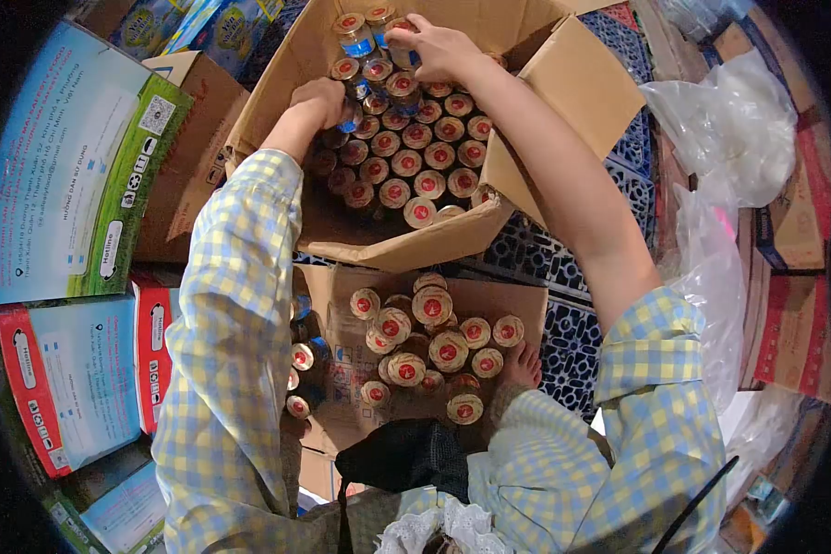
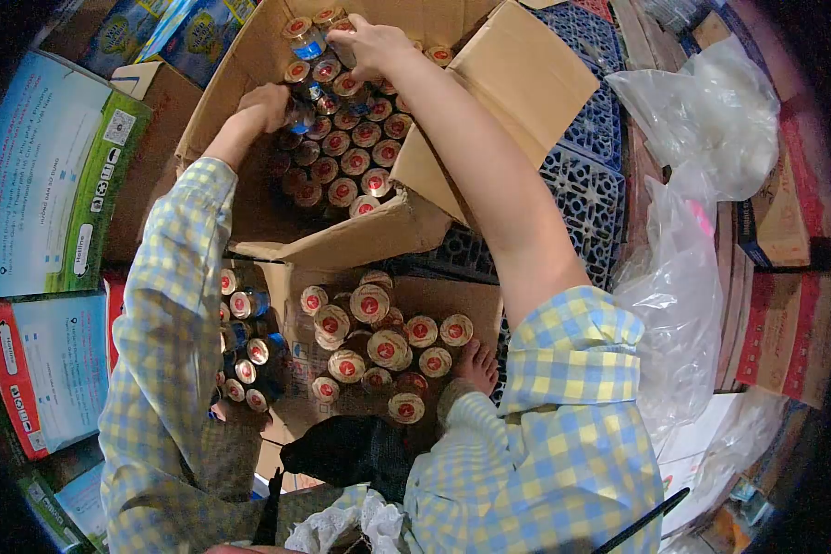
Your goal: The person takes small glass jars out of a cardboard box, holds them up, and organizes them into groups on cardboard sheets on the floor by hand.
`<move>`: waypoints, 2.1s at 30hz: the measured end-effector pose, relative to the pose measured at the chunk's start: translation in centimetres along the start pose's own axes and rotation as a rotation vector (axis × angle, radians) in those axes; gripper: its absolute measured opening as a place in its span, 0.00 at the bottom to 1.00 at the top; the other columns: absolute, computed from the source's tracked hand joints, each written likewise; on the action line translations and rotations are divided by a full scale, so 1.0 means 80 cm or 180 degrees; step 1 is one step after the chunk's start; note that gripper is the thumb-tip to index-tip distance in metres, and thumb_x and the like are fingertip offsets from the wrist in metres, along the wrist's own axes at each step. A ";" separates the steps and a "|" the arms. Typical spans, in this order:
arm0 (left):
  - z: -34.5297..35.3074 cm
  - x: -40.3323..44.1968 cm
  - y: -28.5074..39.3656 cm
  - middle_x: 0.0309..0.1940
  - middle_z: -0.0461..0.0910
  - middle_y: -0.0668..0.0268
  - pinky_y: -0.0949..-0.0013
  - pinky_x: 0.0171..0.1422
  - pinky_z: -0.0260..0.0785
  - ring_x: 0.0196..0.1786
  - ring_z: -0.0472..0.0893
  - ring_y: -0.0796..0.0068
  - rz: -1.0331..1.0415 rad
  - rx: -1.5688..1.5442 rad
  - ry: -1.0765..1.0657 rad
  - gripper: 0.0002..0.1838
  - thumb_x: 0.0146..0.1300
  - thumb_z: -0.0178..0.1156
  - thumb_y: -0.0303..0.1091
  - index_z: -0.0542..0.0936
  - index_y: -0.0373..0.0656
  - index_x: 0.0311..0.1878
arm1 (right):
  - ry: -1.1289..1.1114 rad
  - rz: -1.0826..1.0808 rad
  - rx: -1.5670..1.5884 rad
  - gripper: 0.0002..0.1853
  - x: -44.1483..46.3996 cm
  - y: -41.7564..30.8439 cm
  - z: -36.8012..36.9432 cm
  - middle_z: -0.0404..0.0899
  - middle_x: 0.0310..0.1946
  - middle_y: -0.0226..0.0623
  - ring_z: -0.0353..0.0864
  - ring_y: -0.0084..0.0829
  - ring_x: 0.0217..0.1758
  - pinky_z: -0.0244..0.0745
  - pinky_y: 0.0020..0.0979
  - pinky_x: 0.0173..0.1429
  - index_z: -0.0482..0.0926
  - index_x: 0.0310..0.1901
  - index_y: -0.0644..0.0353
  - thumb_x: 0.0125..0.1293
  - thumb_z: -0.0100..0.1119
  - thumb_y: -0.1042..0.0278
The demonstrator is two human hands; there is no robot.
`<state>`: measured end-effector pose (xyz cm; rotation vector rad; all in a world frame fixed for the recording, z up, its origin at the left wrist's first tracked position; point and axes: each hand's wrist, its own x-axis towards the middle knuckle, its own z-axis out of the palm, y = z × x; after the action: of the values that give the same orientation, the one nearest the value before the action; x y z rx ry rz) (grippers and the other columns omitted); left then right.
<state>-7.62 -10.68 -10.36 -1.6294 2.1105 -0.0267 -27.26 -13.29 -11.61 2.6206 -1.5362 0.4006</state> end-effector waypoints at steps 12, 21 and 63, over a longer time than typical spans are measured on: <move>-0.022 -0.022 -0.009 0.29 0.78 0.56 0.72 0.27 0.76 0.29 0.81 0.72 0.0632 -0.2848 0.0109 0.20 0.53 0.62 0.36 0.73 0.25 0.40 | 0.1712 -0.0178 -0.1408 0.23 -0.004 0.001 0.018 0.75 0.41 0.48 0.78 0.38 0.38 0.74 0.34 0.42 0.69 0.53 0.56 0.53 0.58 0.65; -0.017 -0.022 -0.036 0.35 0.75 0.65 0.71 0.38 0.79 0.33 0.78 0.73 0.1100 -0.4155 0.0206 0.16 0.50 0.61 0.31 0.74 0.34 0.42 | 0.0786 -0.0657 0.0568 0.33 0.007 0.017 0.018 0.68 0.51 0.42 0.76 0.43 0.45 0.75 0.40 0.45 0.62 0.56 0.45 0.46 0.64 0.70; -0.013 -0.017 -0.039 0.16 0.69 0.74 0.79 0.20 0.61 0.18 0.68 0.83 0.0673 -0.4458 0.0540 0.10 0.52 0.49 0.29 0.72 0.43 0.38 | -0.0371 0.1198 0.1485 0.25 -0.010 0.002 0.008 0.79 0.26 0.41 0.79 0.33 0.31 0.72 0.33 0.38 0.80 0.30 0.57 0.48 0.50 0.41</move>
<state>-4.90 -10.61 -8.05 -1.9979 2.5271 1.7639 -27.63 -12.79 -12.46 2.6981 -2.2224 0.7223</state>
